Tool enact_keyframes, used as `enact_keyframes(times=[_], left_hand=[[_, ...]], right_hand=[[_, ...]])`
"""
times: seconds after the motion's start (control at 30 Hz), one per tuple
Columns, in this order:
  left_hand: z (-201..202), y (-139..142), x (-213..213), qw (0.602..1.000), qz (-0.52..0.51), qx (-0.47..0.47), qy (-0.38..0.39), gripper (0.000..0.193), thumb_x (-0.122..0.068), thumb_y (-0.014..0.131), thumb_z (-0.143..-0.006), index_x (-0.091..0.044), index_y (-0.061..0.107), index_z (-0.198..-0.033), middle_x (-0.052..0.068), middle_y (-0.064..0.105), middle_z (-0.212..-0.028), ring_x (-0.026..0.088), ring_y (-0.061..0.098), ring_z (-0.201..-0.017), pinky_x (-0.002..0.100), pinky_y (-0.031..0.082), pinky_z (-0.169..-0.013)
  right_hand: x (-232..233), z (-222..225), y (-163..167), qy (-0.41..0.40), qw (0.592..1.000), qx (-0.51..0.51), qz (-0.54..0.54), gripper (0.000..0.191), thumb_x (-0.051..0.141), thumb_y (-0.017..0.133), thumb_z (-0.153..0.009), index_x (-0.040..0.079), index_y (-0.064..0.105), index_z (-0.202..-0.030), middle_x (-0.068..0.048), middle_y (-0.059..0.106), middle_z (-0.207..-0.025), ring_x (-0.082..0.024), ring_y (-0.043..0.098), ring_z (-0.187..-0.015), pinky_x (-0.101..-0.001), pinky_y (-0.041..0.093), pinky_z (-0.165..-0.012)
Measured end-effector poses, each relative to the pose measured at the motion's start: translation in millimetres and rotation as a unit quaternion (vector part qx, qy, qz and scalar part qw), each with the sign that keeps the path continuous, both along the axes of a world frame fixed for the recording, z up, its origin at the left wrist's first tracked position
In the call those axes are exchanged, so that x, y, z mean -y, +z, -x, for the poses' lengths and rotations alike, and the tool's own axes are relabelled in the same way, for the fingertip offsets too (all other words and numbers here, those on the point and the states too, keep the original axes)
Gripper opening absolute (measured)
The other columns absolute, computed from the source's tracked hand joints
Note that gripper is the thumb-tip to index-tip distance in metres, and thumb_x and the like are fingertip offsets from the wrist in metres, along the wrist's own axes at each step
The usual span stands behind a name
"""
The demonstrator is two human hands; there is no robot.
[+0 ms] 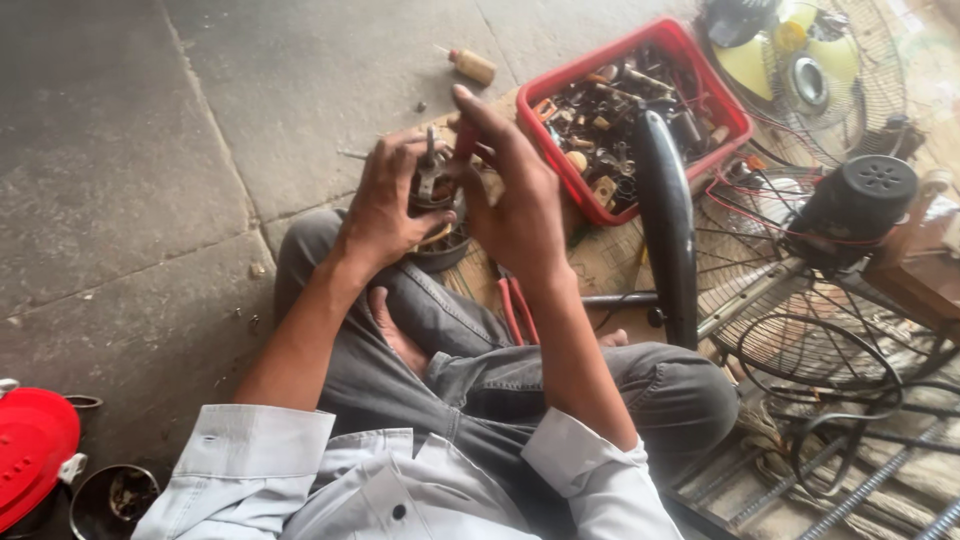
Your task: The person sits on the floor of a repair workshop and disassembles an electric motor, using a screwdriver to loosen and remove parts and pliers to handle components. They turn the motor over, work on different sides, and set removed pieces on the cardboard beside a red tray of parts.
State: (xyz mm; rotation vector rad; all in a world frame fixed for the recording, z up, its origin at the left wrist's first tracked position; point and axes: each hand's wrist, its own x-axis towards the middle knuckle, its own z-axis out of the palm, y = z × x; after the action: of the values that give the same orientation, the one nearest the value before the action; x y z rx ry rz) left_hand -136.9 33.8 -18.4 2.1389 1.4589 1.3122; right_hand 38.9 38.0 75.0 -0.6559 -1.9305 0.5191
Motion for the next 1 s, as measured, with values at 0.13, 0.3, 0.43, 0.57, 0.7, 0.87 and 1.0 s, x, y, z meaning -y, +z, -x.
enact_keyframes(times=[0.13, 0.3, 0.43, 0.57, 0.7, 0.87, 1.0], left_hand=[[4, -5, -2, 1.000, 0.002, 0.006, -0.004, 0.086, -0.020, 0.098, -0.070, -0.010, 0.047, -0.139, 0.016, 0.048, -0.140, 0.037, 0.049, -0.132, 0.045, 0.045, -0.116], [3, -4, 1, 0.999, 0.042, -0.009, 0.010, 0.085, -0.023, 0.098, -0.072, -0.010, 0.048, -0.139, 0.014, 0.049, -0.136, 0.035, 0.050, -0.129, 0.044, 0.045, -0.115], [4, -6, 5, 1.000, -0.004, -0.001, 0.000, 0.085, -0.021, 0.097, -0.072, -0.010, 0.048, -0.141, 0.016, 0.049, -0.139, 0.037, 0.049, -0.132, 0.047, 0.046, -0.114], [5, -26, 7, 0.993, -0.091, 0.025, 0.068, 0.094, -0.030, 0.098, -0.068, -0.008, 0.045, -0.142, 0.021, 0.044, -0.144, 0.045, 0.040, -0.140, 0.055, 0.042, -0.117], [8, -57, 6, 0.970, -0.087, 0.167, 0.156, 0.101, -0.047, 0.099, -0.075, -0.006, 0.036, -0.143, 0.017, 0.039, -0.137, 0.034, 0.047, -0.135, 0.048, 0.049, -0.118], [49, -71, -27, 0.956, 0.098, 0.275, 0.031, 0.103, -0.050, 0.096, -0.070, -0.001, 0.042, -0.143, 0.020, 0.049, -0.139, 0.032, 0.055, -0.134, 0.044, 0.053, -0.112], [99, -54, -77, 0.950, 0.221, 0.192, -0.108, 0.096, -0.051, 0.093, -0.063, -0.017, 0.056, -0.145, 0.012, 0.062, -0.142, 0.028, 0.065, -0.129, 0.042, 0.054, -0.113]], right_hand=[[-1, 3, -8, -0.012, 0.996, -0.051, 0.076, 0.043, -0.009, 0.068, -0.105, 0.006, 0.054, -0.143, -0.007, 0.068, -0.108, -0.014, 0.073, -0.099, -0.0284, 0.064, -0.090], [-6, 8, -13, -0.170, 0.985, -0.006, 0.023, 0.044, 0.003, 0.088, -0.089, 0.000, 0.060, -0.122, -0.008, 0.070, -0.092, -0.015, 0.069, -0.080, -0.0306, 0.059, -0.075], [-8, 3, -14, -0.073, 0.996, -0.035, 0.022, 0.045, -0.002, 0.077, -0.098, 0.001, 0.050, -0.134, -0.008, 0.068, -0.103, -0.018, 0.072, -0.094, -0.0307, 0.062, -0.086], [-14, 4, -13, -0.017, 0.999, -0.023, 0.032, 0.047, -0.005, 0.065, -0.106, 0.003, 0.040, -0.145, -0.012, 0.064, -0.117, -0.022, 0.071, -0.112, -0.0319, 0.064, -0.092], [-29, 12, -4, -0.040, 0.994, -0.023, 0.095, 0.048, -0.003, 0.061, -0.108, 0.007, 0.035, -0.147, -0.010, 0.069, -0.117, -0.016, 0.074, -0.106, -0.0308, 0.065, -0.087], [-50, 14, 18, -0.145, 0.983, -0.057, 0.095, 0.051, -0.007, 0.056, -0.109, 0.009, 0.035, -0.153, -0.009, 0.067, -0.113, -0.019, 0.075, -0.098, -0.0298, 0.065, -0.081], [-77, 30, 50, -0.126, 0.980, -0.069, 0.134, 0.031, -0.003, 0.068, -0.110, 0.006, 0.048, -0.132, -0.011, 0.070, -0.108, -0.019, 0.075, -0.096, -0.0252, 0.061, -0.077]])
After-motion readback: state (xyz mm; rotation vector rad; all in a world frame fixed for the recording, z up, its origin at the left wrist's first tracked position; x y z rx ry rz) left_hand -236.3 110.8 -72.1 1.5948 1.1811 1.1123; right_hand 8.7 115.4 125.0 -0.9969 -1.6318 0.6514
